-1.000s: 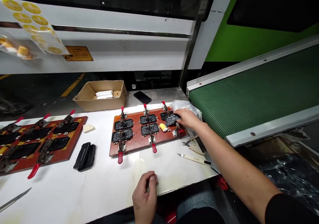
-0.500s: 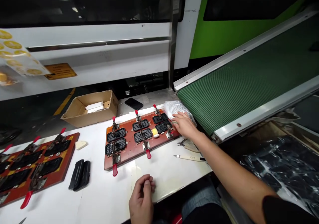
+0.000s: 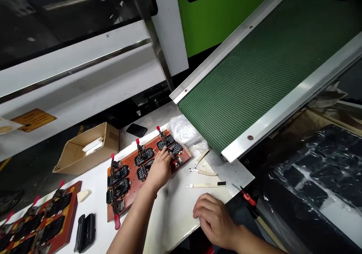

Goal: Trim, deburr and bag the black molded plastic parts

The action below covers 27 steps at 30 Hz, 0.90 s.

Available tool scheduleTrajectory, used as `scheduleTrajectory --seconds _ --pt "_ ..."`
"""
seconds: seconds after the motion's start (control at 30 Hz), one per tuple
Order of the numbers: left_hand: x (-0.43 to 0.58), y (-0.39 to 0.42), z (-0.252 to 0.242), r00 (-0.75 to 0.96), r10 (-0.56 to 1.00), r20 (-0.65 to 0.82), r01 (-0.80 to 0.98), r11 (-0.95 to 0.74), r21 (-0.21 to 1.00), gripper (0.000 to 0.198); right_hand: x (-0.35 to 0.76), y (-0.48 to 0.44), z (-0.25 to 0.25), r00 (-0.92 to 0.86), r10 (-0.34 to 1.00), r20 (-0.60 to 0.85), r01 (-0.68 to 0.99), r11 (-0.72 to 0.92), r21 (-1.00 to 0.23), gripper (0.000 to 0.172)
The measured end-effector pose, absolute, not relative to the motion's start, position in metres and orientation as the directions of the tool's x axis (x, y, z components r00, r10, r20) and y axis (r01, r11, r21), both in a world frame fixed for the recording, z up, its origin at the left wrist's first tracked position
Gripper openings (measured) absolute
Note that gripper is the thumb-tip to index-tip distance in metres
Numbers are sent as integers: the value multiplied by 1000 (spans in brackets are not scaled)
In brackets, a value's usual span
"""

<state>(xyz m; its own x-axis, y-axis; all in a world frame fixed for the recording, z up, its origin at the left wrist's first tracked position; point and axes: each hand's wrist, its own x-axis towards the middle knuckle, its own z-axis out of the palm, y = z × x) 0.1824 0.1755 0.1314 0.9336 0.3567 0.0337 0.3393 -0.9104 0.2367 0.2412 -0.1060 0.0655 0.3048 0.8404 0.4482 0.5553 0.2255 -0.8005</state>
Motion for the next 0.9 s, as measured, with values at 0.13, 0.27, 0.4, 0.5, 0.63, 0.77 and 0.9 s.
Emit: scheduleTrajectory --seconds 0.13,0.27,0.4,0.5,0.63,0.77,0.9 --pt "182 176 127 943 333 4 325 -922 209 57 246 -105 63 291 854 432 535 229 -813 29" --pt "176 172 123 943 333 26 321 -925 204 52 248 -109 70 277 872 404 482 238 -843 29" --pt "175 164 120 928 363 86 340 -918 206 54 258 -96 96 318 876 363 410 218 -886 30" --pt "173 158 120 917 370 147 331 -914 234 56 272 -60 127 371 821 433 463 241 -853 34" --pt "147 144 126 871 412 268 332 -895 298 53 282 -5 154 319 770 553 683 217 -697 41" --pt "86 112 129 726 536 431 330 -822 464 50 276 4 142 291 799 526 773 127 -621 17" --pt "11 83 113 455 726 517 327 -676 661 35 274 -4 126 242 861 447 810 75 -582 14"
